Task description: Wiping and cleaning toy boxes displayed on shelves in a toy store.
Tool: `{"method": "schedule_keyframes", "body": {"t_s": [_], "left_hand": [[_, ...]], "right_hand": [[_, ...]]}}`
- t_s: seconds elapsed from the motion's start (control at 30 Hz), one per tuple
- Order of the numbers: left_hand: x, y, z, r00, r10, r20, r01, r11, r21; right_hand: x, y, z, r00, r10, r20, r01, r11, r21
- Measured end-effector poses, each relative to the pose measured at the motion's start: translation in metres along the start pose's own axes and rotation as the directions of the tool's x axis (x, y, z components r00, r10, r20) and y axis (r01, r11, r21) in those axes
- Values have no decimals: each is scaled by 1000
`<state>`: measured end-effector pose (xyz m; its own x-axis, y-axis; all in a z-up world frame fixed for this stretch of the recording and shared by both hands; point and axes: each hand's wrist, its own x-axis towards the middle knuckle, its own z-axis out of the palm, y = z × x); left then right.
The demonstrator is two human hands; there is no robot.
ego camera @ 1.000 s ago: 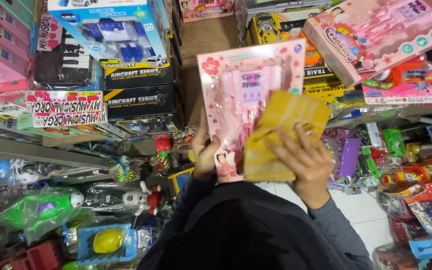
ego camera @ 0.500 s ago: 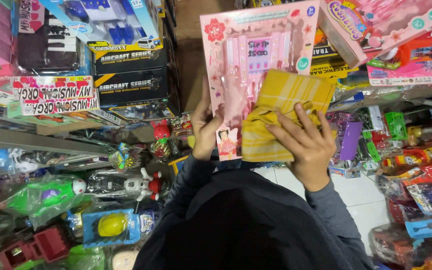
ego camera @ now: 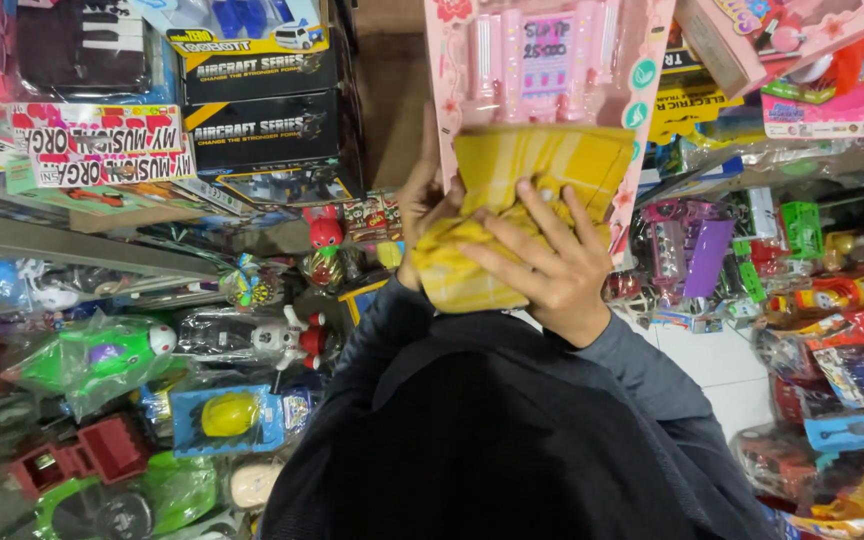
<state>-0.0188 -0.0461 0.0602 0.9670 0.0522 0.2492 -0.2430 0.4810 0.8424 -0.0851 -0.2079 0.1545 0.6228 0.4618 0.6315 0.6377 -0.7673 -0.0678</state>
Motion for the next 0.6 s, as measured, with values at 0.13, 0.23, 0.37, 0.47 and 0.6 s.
{"method": "schedule_keyframes", "body": {"t_s": [0.13, 0.23, 0.37, 0.47, 0.6], "left_hand": [[6, 22, 0, 999, -49, 19, 51, 995, -86], [5, 12, -7, 995, -77, 60, 81, 994, -72], [0, 6, 6, 992, -60, 108, 64, 998, -30], [5, 18, 5, 993, -26, 116, 37, 995, -91], [5, 5, -11, 996, 9, 88, 8, 982, -190]], "right_hand": [[0, 6, 3, 998, 46, -36, -47, 998, -35], [-2, 17, 6, 991, -102, 84, 105, 994, -32], [29, 20, -12, 994, 89, -63, -95, 991, -98], [20, 22, 1, 998, 51, -42, -57, 985, -165], [-3, 20, 5, 976, -214, 35, 215, 975, -53]]}}
